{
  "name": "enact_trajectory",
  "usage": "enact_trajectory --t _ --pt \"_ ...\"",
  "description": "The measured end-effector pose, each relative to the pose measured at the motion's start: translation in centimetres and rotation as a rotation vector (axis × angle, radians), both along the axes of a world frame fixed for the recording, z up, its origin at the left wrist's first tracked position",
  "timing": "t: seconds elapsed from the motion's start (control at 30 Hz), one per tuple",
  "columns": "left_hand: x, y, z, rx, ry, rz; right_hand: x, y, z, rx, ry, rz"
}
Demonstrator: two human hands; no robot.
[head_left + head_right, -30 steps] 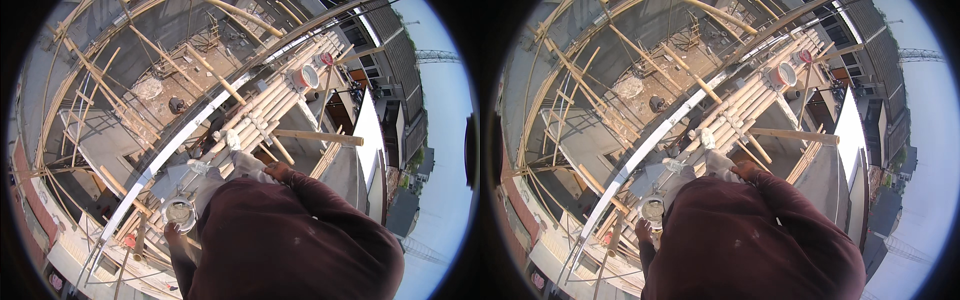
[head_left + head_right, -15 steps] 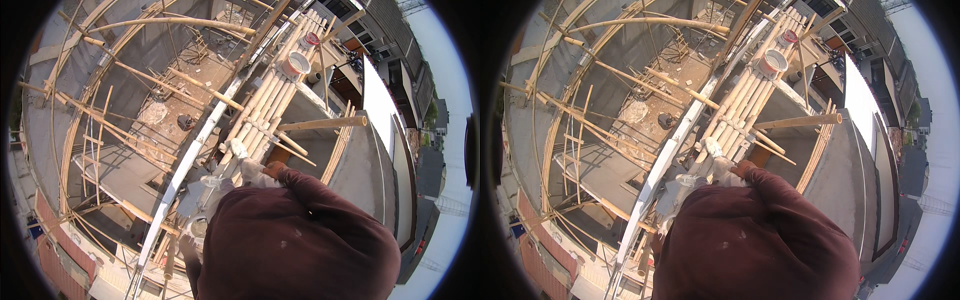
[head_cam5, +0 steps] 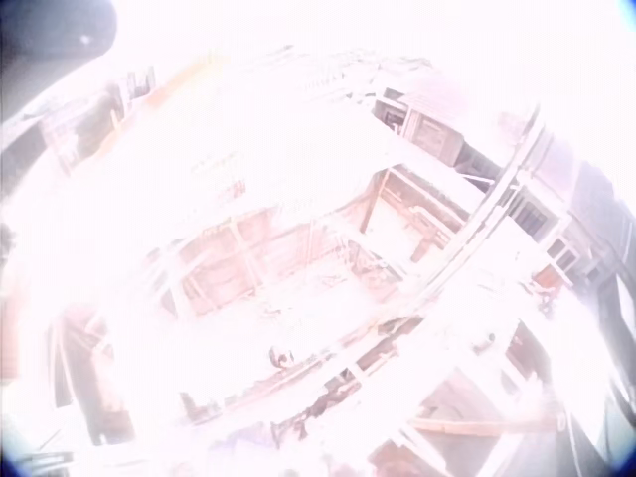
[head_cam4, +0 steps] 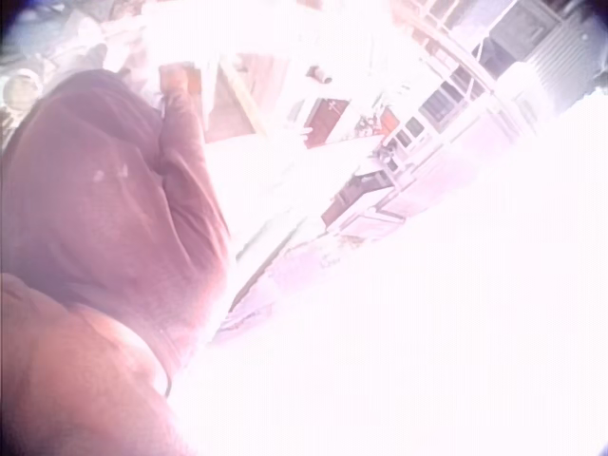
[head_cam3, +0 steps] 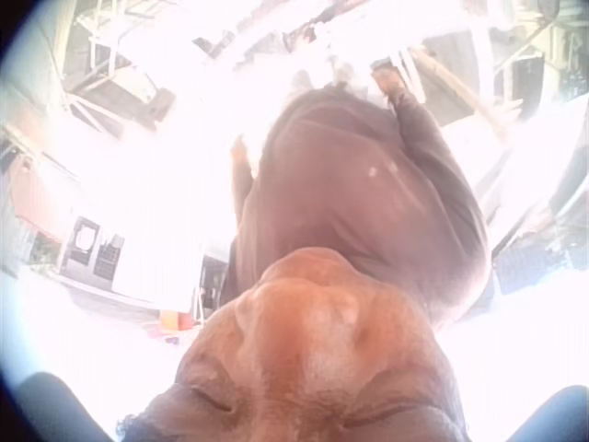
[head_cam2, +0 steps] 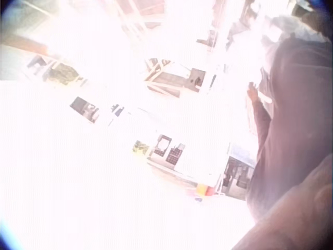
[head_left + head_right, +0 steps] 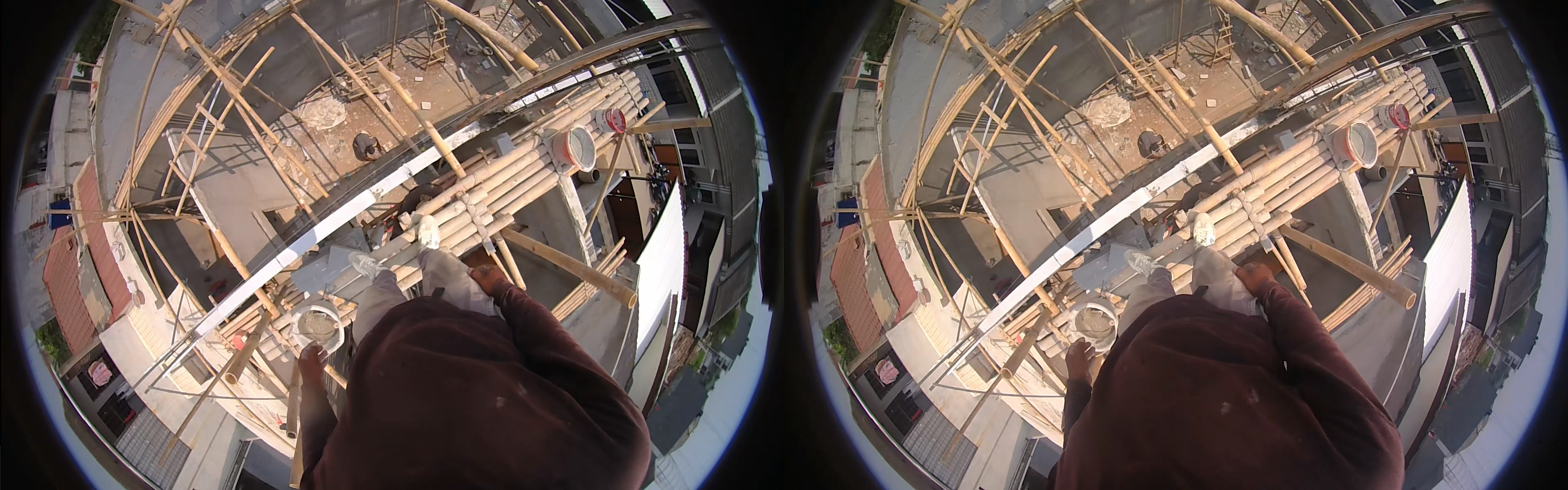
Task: The person sits on bamboo scaffolding and installs white soffit panels along a building edge. They measure the panel with a tape measure, mix cement in a bucket with a trowel, apply the cement to the panel, and secure it in place.
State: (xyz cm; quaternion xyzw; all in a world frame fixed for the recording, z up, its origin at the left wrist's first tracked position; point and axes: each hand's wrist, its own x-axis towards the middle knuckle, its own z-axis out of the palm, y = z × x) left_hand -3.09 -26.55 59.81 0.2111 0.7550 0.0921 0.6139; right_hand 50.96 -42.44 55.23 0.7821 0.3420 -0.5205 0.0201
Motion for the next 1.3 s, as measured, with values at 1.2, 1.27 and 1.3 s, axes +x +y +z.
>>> enact_trajectory --t 1.2,1.27,1.3 --pt "-14.1 -17.4 2.3 0.358 0.961 0.380 -16.8 24.2 -2.4 -0.029 0.190 0.238" --pt "-14.1 -18.6 0.6 0.307 0.794 0.479 -20.6 26.4 -1.7 0.012 0.232 0.310" --pt "-13.8 -19.0 0.0 0.261 0.690 0.547 -22.1 27.2 -1.5 0.031 0.254 0.344"
